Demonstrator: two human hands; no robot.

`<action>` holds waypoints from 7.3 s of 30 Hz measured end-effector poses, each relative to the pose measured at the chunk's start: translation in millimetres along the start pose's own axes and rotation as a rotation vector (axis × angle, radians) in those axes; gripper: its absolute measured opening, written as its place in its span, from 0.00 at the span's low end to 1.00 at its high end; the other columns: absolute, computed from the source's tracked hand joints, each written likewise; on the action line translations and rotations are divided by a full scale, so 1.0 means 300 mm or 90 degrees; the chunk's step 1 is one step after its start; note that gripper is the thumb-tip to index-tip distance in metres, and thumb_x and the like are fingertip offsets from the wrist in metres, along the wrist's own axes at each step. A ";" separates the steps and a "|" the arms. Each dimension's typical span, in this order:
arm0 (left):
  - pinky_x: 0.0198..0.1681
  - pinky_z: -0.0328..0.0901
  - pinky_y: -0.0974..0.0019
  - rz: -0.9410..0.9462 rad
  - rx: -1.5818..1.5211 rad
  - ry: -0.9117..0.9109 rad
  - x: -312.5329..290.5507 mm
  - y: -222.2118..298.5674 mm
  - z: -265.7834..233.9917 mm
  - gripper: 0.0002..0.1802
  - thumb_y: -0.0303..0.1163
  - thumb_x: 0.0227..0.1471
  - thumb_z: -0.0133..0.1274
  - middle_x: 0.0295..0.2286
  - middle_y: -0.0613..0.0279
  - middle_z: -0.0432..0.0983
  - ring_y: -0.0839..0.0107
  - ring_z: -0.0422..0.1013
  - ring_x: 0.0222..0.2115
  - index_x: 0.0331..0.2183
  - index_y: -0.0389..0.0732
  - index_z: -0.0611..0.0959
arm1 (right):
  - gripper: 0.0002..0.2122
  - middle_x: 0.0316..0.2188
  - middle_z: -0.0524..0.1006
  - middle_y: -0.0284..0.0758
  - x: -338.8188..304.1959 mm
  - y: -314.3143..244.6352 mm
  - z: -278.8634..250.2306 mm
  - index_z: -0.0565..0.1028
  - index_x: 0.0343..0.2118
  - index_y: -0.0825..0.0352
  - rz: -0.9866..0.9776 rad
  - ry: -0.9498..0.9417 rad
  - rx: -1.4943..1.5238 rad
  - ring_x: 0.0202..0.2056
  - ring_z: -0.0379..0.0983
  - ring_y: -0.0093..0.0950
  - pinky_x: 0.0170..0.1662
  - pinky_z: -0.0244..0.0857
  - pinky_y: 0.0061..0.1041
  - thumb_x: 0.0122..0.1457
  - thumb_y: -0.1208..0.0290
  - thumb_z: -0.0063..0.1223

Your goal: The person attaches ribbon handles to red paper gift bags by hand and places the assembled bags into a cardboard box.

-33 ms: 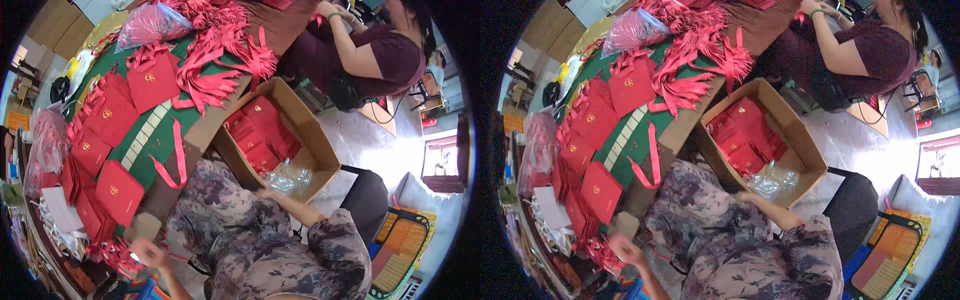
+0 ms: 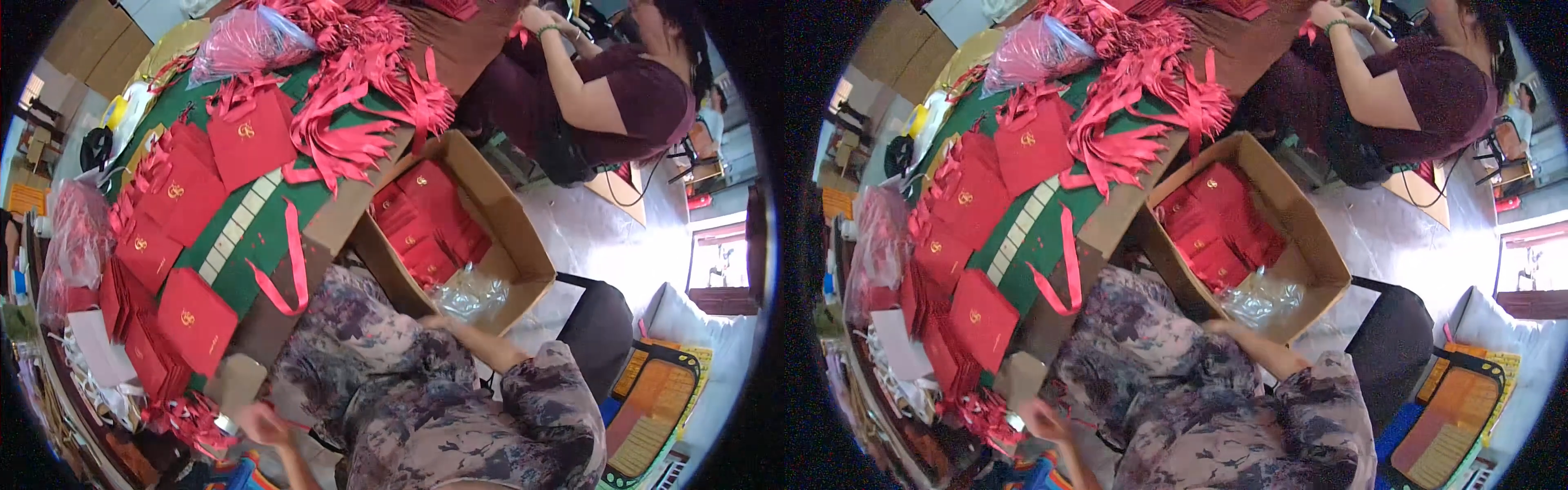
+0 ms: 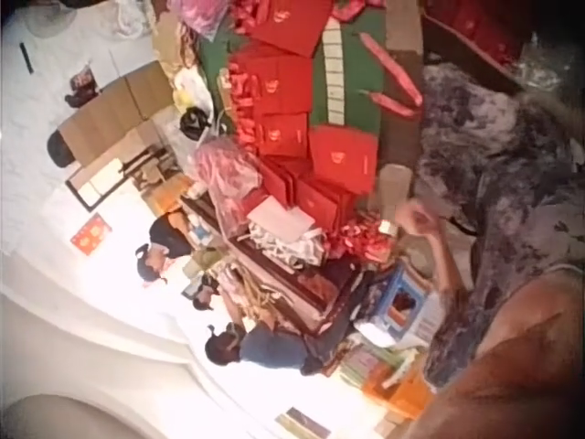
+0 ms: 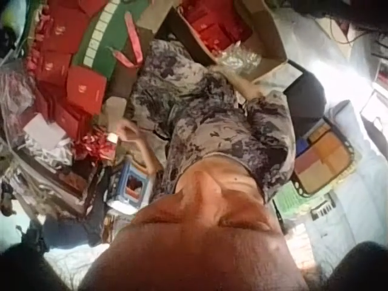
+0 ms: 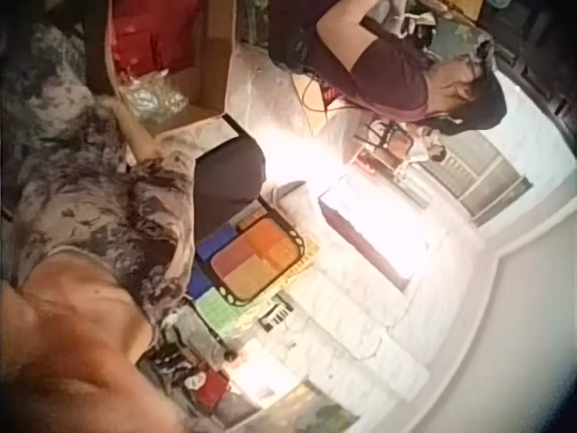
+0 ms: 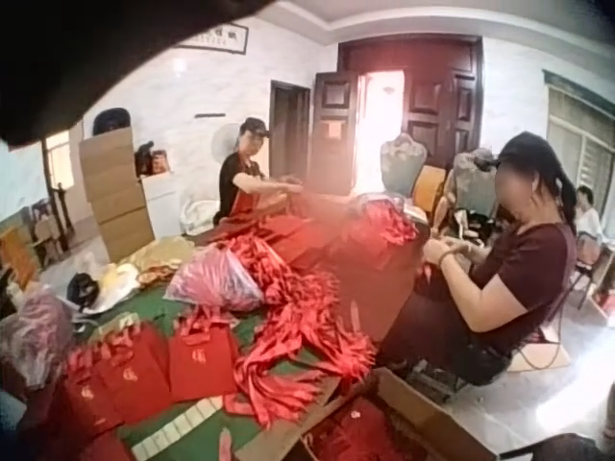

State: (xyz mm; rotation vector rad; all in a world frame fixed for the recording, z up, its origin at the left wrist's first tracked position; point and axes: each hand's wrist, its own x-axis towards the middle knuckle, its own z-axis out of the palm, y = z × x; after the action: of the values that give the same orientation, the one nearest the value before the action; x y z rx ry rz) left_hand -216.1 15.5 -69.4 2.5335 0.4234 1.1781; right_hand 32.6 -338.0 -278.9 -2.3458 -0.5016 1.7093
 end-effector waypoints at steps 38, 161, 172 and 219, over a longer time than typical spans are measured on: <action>0.39 0.68 0.61 -0.852 -0.158 -0.508 -0.802 -0.070 0.009 0.14 0.34 0.59 0.49 0.35 0.51 0.77 0.61 0.72 0.35 0.38 0.32 0.80 | 0.19 0.41 0.79 0.34 0.162 0.022 -0.083 0.76 0.51 0.65 0.168 0.140 0.379 0.42 0.73 0.28 0.46 0.68 0.31 0.65 0.59 0.44; 0.34 0.70 0.60 -0.167 -0.186 -0.352 0.709 0.234 0.455 0.09 0.30 0.44 0.64 0.27 0.61 0.81 0.63 0.77 0.28 0.31 0.43 0.82 | 0.04 0.30 0.72 0.38 -0.476 -0.979 -0.772 0.77 0.30 0.66 -0.732 0.684 -0.075 0.34 0.72 0.38 0.37 0.68 0.34 0.55 0.73 0.60; 0.37 0.61 0.58 0.003 -0.116 -0.260 0.741 0.261 0.425 0.06 0.30 0.46 0.59 0.28 0.67 0.78 0.63 0.70 0.32 0.31 0.48 0.83 | 0.06 0.31 0.72 0.37 -0.522 -0.946 -0.856 0.76 0.34 0.66 -0.768 0.373 0.004 0.36 0.73 0.36 0.39 0.68 0.32 0.56 0.71 0.59; 0.42 0.60 0.56 -0.251 -0.220 -0.186 0.696 0.118 0.634 0.11 0.26 0.48 0.58 0.32 0.57 0.77 0.55 0.72 0.36 0.36 0.40 0.77 | 0.11 0.32 0.74 0.33 0.048 -1.509 -1.907 0.72 0.36 0.67 -0.559 0.798 0.629 0.29 0.72 0.22 0.23 0.73 0.21 0.56 0.70 0.64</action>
State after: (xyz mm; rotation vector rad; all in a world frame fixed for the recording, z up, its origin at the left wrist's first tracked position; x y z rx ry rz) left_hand 65.0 35.2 -29.1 2.1468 0.5571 0.6591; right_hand 508.7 108.8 46.8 -1.5380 -0.2326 -0.0910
